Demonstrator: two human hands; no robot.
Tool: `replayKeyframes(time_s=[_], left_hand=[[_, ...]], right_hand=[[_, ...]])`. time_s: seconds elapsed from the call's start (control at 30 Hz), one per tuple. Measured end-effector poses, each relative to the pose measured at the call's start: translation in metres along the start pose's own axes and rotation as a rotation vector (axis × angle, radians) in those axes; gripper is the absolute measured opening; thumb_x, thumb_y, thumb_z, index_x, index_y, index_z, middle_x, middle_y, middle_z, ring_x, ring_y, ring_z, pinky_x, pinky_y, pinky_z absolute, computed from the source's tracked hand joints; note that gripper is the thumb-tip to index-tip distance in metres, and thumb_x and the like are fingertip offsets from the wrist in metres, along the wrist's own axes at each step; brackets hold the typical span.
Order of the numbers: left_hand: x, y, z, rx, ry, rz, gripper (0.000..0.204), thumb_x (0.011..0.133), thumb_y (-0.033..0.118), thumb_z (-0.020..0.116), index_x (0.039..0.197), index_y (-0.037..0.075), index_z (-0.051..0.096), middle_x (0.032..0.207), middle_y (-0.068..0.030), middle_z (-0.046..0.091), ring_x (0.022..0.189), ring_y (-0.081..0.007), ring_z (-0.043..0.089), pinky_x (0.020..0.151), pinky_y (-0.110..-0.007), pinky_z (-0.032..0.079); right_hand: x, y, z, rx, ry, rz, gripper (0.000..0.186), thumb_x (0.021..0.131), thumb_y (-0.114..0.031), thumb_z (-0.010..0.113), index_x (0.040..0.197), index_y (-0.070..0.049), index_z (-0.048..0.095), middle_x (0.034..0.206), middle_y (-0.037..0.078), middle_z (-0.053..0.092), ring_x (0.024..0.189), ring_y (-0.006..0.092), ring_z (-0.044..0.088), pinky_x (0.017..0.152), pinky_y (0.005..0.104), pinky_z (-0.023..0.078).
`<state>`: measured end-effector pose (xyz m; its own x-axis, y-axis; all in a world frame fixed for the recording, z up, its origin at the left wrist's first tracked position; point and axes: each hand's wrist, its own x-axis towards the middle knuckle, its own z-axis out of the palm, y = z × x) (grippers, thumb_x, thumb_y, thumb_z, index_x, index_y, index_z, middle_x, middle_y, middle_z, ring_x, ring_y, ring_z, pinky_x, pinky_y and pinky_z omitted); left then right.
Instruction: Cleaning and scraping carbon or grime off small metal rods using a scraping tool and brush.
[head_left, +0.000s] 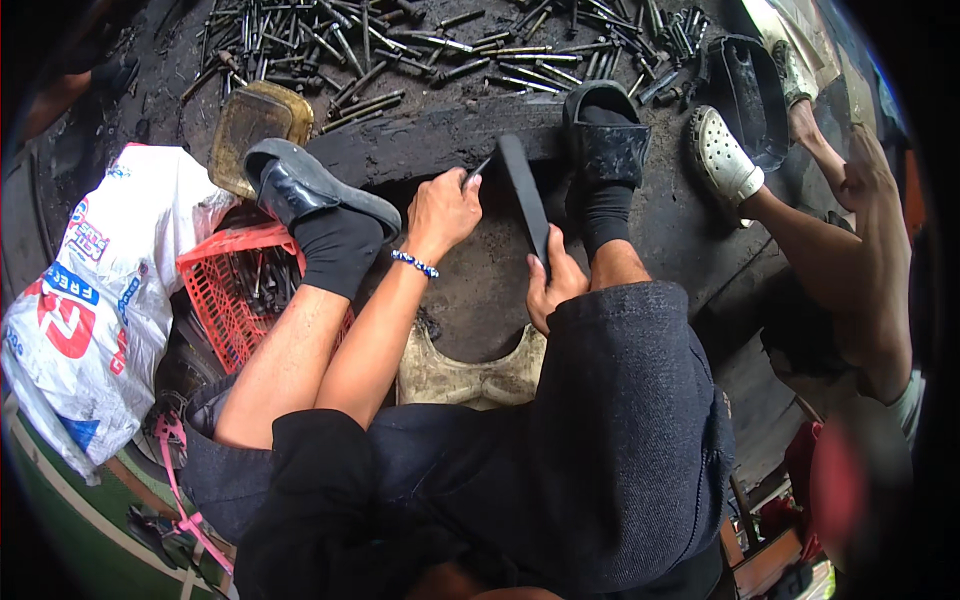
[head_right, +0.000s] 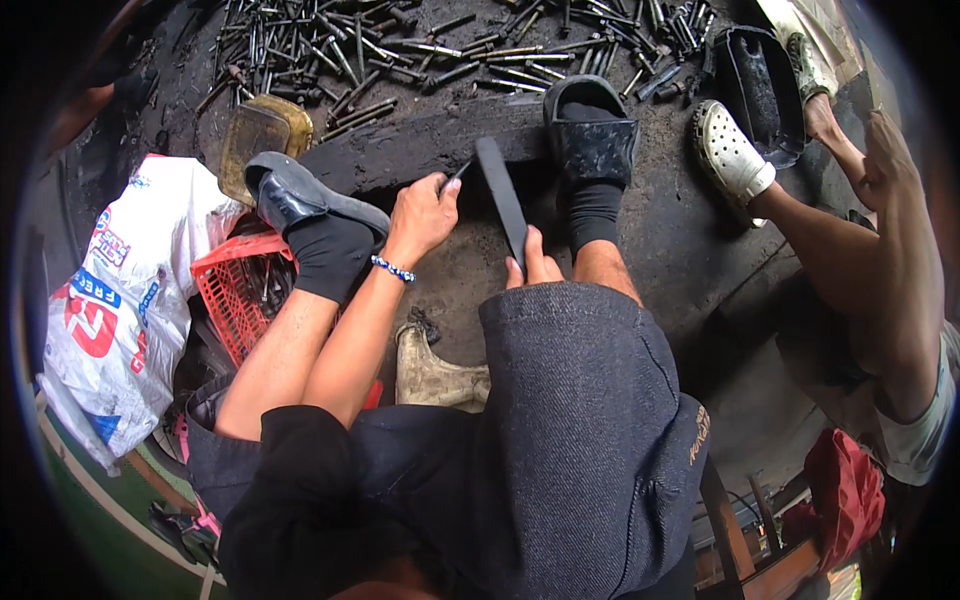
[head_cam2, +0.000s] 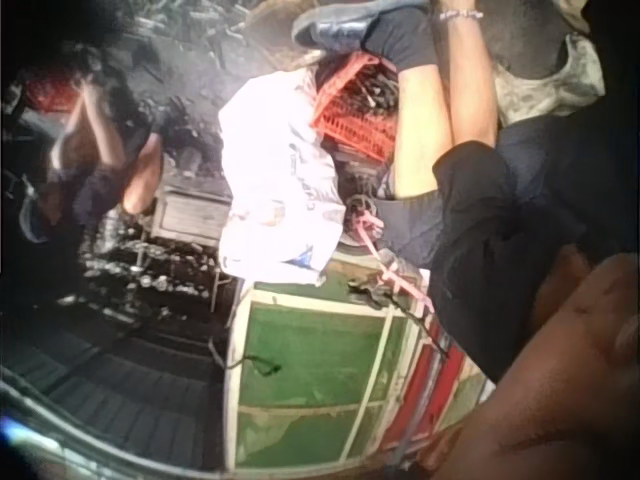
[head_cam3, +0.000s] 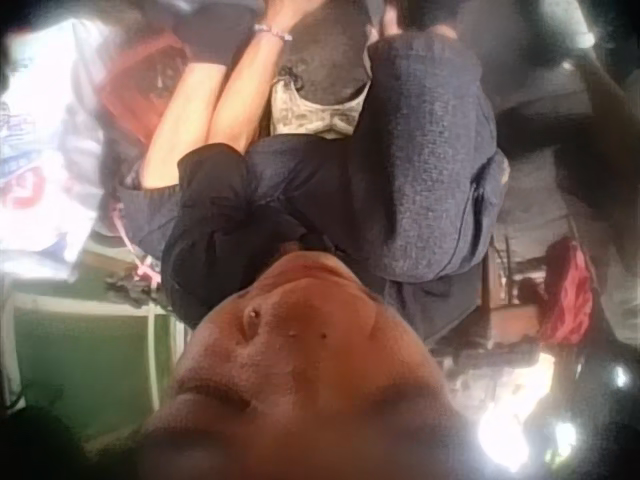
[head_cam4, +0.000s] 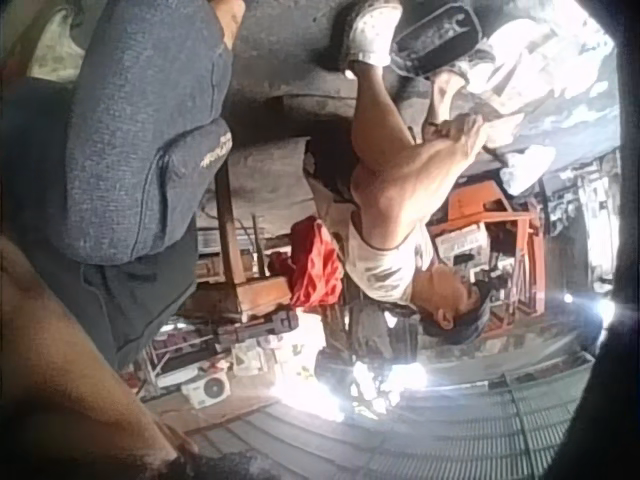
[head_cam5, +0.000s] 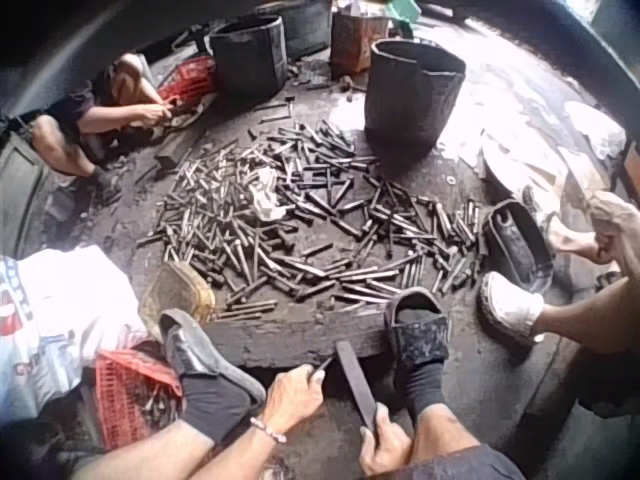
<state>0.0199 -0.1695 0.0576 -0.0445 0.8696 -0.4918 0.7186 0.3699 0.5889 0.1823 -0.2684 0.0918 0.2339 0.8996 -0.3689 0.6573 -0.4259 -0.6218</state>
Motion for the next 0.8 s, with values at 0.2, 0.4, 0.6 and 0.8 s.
replayKeyframes(time_s=[0.2, 0.4, 0.6, 0.8], left_hand=[[0.016, -0.015, -0.015, 0.033, -0.065, 0.018, 0.028, 0.088, 0.03, 0.057, 0.087, 0.003, 0.065, 0.084, -0.0252, 0.064, 0.086, -0.0445, 0.06, 0.073, -0.05, 0.049], [0.001, -0.029, -0.002, 0.196, -0.109, 0.022, 0.028, 0.089, 0.026, 0.057, 0.081, 0.0, 0.061, 0.075, -0.0267, 0.06, 0.08, -0.0442, 0.06, 0.067, -0.05, 0.047], [-0.004, -0.028, -0.025, -0.037, -0.015, 0.133, 0.027, 0.089, 0.028, 0.057, 0.083, 0.002, 0.063, 0.076, -0.0234, 0.062, 0.077, -0.0437, 0.06, 0.067, -0.049, 0.047], [0.01, -0.031, -0.035, 0.08, 0.113, 0.105, 0.026, 0.088, 0.029, 0.058, 0.087, 0.004, 0.063, 0.08, -0.0243, 0.063, 0.083, -0.0439, 0.061, 0.071, -0.051, 0.047]], right_hand=[[0.039, -0.055, -0.001, -0.429, -0.052, -0.171, 0.05, 0.088, -0.024, 0.058, 0.133, -0.012, 0.041, 0.078, 0.019, 0.064, 0.067, 0.0407, 0.063, 0.056, 0.0492, 0.05], [0.014, -0.023, 0.005, -0.392, -0.048, -0.164, 0.052, 0.084, -0.016, 0.062, 0.133, -0.007, 0.046, 0.077, 0.021, 0.064, 0.065, 0.0381, 0.064, 0.059, 0.0443, 0.051], [0.008, -0.006, -0.001, 0.241, 0.131, -0.16, 0.045, 0.087, -0.007, 0.059, 0.13, 0.002, 0.047, 0.093, 0.022, 0.067, 0.086, 0.0266, 0.067, 0.077, 0.0319, 0.051], [0.001, -0.003, 0.007, 0.209, 0.08, -0.118, 0.045, 0.083, -0.005, 0.062, 0.127, 0.0, 0.051, 0.096, 0.023, 0.065, 0.084, 0.0312, 0.067, 0.073, 0.0327, 0.05]])
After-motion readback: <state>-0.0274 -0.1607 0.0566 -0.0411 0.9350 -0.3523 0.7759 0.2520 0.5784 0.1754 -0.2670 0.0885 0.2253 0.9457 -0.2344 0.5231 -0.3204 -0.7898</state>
